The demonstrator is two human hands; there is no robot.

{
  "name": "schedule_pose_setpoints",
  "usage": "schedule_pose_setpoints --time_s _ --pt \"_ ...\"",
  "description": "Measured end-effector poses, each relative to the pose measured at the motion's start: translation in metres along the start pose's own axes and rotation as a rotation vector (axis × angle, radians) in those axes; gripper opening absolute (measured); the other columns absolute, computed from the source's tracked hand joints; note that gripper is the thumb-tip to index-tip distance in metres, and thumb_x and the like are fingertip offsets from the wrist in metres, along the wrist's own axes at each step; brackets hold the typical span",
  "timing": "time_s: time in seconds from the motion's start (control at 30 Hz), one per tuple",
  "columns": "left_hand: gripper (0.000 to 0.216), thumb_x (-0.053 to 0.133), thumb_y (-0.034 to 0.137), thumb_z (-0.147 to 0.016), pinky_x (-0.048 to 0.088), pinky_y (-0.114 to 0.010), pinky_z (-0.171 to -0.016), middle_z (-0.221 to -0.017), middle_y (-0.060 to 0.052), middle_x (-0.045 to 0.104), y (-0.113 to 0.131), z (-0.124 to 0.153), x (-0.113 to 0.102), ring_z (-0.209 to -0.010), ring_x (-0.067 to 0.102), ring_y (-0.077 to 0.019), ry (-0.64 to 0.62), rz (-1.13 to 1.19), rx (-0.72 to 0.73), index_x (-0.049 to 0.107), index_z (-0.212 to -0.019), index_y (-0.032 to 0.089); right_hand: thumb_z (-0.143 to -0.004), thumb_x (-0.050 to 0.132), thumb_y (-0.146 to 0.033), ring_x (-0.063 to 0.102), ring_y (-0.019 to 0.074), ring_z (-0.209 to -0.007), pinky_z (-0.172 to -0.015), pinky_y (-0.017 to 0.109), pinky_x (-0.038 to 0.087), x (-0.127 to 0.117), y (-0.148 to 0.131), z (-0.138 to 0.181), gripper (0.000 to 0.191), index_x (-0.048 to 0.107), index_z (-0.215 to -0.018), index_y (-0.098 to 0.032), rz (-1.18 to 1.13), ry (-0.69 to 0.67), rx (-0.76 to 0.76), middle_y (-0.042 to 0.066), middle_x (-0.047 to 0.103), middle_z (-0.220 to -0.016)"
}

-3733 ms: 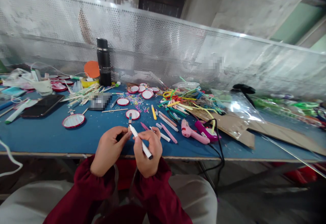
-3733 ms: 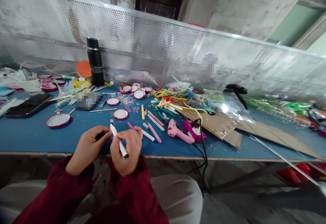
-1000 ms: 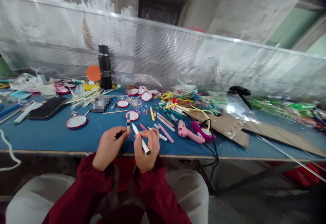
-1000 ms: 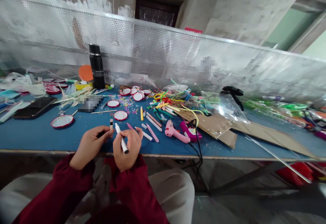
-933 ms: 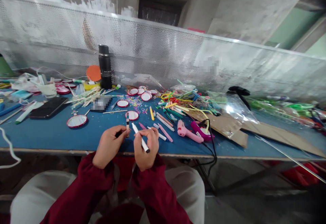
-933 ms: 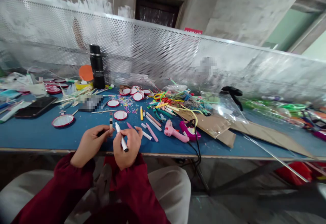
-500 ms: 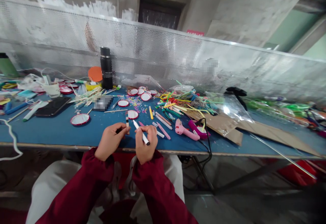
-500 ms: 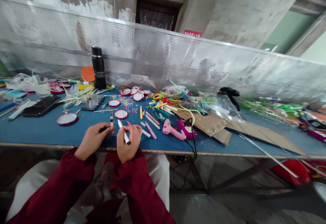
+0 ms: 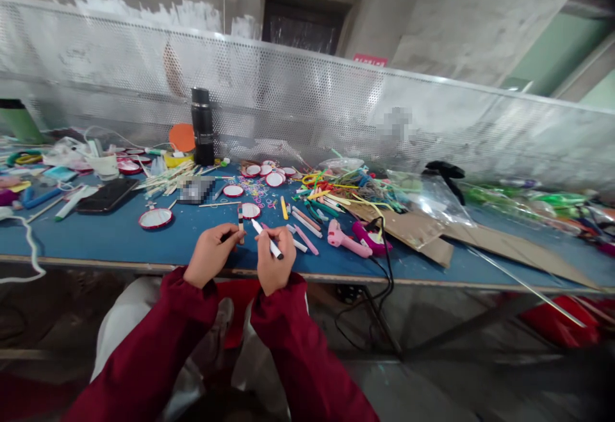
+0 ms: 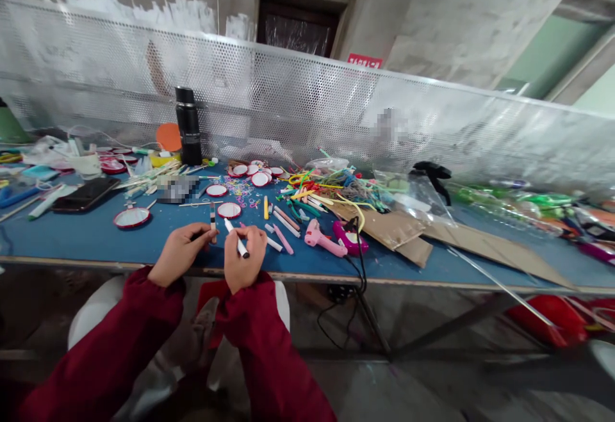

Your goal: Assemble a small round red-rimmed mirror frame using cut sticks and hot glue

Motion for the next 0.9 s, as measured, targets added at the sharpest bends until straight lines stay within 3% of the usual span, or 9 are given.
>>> schedule_pose_setpoints --time_s 0.2,0.4,0.63,0.9 --pt "0.034 0.055 0.047 -0.089 0.042 -0.025 -0.065 -0.068 0.0 0.065 -0.001 0.001 -0.002 -0.066 0.057 -0.0158 0.032 -0.034 0.024 0.068 -0.075 0.019 -0.089 0.056 -0.027 0.057 0.0174 -0.076 -0.075 0.031 0.045 0.001 0.007 0.0 0.016 0.058 -0.075 -0.02 -0.037 0.009 0.057 0.001 0.063 -0.074" --pt "0.034 0.056 0.048 -0.088 0.045 -0.028 -0.079 -0.084 -0.004 0.073 -0.005 0.0 -0.003 -0.086 0.063 -0.0206 0.058 -0.036 0.036 0.072 -0.079 0.02 -0.088 0.056 -0.028 0.057 0.0171 -0.075 -0.073 0.031 0.044 0.001 0.009 -0.001 0.016 0.057 -0.074 -0.02 -0.052 0.014 0.081 0.0 0.062 -0.073" --pt "0.033 0.054 0.045 -0.089 0.041 -0.025 -0.065 -0.075 -0.001 0.07 -0.003 0.0 -0.001 -0.069 0.058 -0.016 0.028 -0.008 0.015 0.067 -0.073 0.019 -0.088 0.056 -0.028 0.058 0.0175 -0.076 -0.074 0.031 0.045 0.002 0.01 -0.001 0.017 0.058 -0.074 -0.019 -0.075 -0.011 0.088 0.001 0.063 -0.073" --pt "0.034 0.053 0.045 -0.091 0.038 -0.025 -0.061 -0.066 0.001 0.063 -0.009 -0.001 0.001 -0.062 0.053 -0.0148 0.007 -0.035 0.003 0.064 -0.071 0.019 -0.088 0.056 -0.026 0.061 0.0183 -0.076 -0.073 0.031 0.047 0.0 0.012 0.001 0.017 0.059 -0.072 -0.021 -0.175 -0.032 0.121 0.0 0.064 -0.071"
Point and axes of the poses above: each hand's wrist, its own z-axis away from the middle knuckle, its own x-axis out of the palm, y = z × x, the point moved 8 cm from there along -z, towards the middle knuckle
